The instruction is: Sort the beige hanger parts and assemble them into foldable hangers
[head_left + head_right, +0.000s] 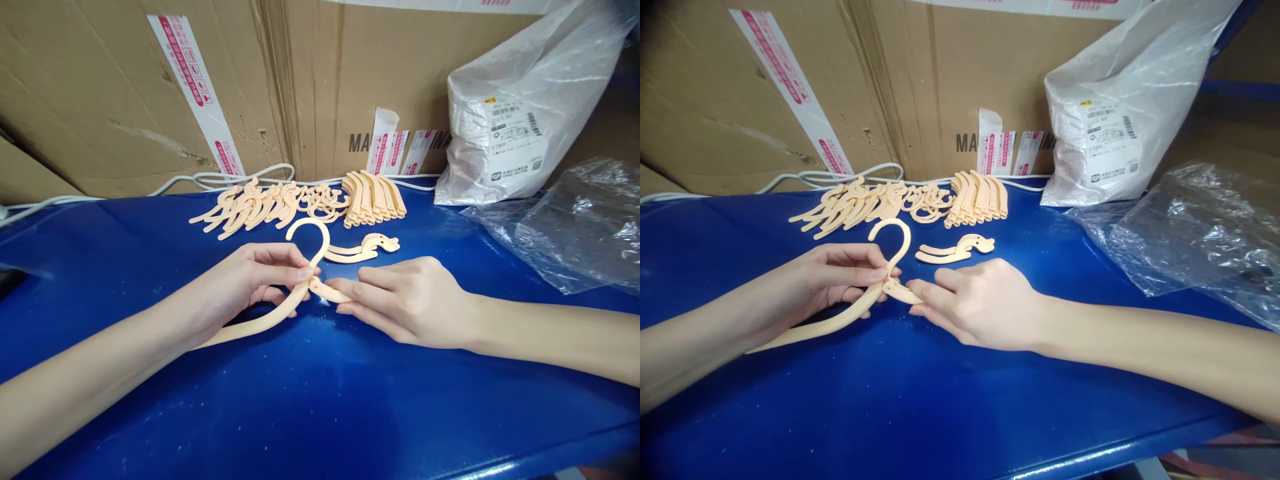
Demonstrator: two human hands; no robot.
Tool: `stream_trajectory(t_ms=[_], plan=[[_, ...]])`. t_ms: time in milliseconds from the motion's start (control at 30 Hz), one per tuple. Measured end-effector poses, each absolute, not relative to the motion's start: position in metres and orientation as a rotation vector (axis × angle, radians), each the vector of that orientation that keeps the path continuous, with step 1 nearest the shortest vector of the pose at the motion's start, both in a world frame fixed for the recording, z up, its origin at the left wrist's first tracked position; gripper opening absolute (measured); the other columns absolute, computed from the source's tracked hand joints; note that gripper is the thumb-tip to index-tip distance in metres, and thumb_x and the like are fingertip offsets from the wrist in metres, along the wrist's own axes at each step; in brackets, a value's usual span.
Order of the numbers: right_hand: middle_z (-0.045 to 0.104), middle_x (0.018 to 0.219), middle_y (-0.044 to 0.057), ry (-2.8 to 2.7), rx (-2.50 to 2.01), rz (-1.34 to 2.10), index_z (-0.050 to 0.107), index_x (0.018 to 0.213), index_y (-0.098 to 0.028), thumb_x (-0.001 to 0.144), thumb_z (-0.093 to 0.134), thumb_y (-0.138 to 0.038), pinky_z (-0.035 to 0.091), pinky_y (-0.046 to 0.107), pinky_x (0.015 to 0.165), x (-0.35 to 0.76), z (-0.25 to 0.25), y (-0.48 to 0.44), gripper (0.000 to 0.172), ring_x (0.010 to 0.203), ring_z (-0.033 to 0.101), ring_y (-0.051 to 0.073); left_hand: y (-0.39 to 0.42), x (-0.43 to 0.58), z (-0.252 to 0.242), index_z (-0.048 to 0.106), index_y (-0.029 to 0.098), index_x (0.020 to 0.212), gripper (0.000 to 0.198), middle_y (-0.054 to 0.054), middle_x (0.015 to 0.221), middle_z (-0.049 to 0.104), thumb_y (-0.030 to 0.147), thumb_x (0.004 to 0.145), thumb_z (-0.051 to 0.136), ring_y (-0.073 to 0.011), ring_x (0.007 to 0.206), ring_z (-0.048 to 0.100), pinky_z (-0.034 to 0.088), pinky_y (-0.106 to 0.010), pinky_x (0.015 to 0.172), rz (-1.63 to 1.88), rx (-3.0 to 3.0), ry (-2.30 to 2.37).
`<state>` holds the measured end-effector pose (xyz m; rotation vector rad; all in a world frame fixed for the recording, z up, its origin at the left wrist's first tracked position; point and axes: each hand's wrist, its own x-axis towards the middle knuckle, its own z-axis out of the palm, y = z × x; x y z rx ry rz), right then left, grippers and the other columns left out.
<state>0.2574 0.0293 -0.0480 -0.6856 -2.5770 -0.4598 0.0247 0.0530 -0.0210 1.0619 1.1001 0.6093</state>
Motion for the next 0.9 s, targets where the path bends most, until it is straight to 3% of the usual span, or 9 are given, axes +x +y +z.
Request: stream_trajectory(t_ms=[533, 900], plan=[[0.060, 0.063, -0.003, -2.594, -0.676, -0.422, 0.073, 0.111, -0.017, 0.102, 0.046, -0.033, 0.028, 0.028, 0.044, 0.2587, -0.0483, 0.0289, 0.033, 0.050, 0.059, 0.009, 0.0521, 0.0282, -0.0214, 0.072, 0.014, 0.066, 0.006, -0.002, 0.063, 0.069, 0.015, 0.065, 0.078, -0.0102, 0.055, 0.064, 0.056, -0.016, 0.053, 0.588, 1.072, 1.108], [0.062, 0.065, -0.002, -2.625, -0.718, -0.323, 0.071, 0.115, -0.018, 0.104, 0.040, -0.035, 0.027, 0.027, 0.043, 0.2608, -0.0484, 0.0320, 0.038, 0.052, 0.062, 0.011, 0.0553, 0.0269, -0.0256, 0.072, 0.014, 0.065, 0.011, -0.002, 0.061, 0.069, 0.021, 0.066, 0.080, -0.0095, 0.053, 0.064, 0.054, -0.015, 0.053, 0.561, 1.146, 1.070]])
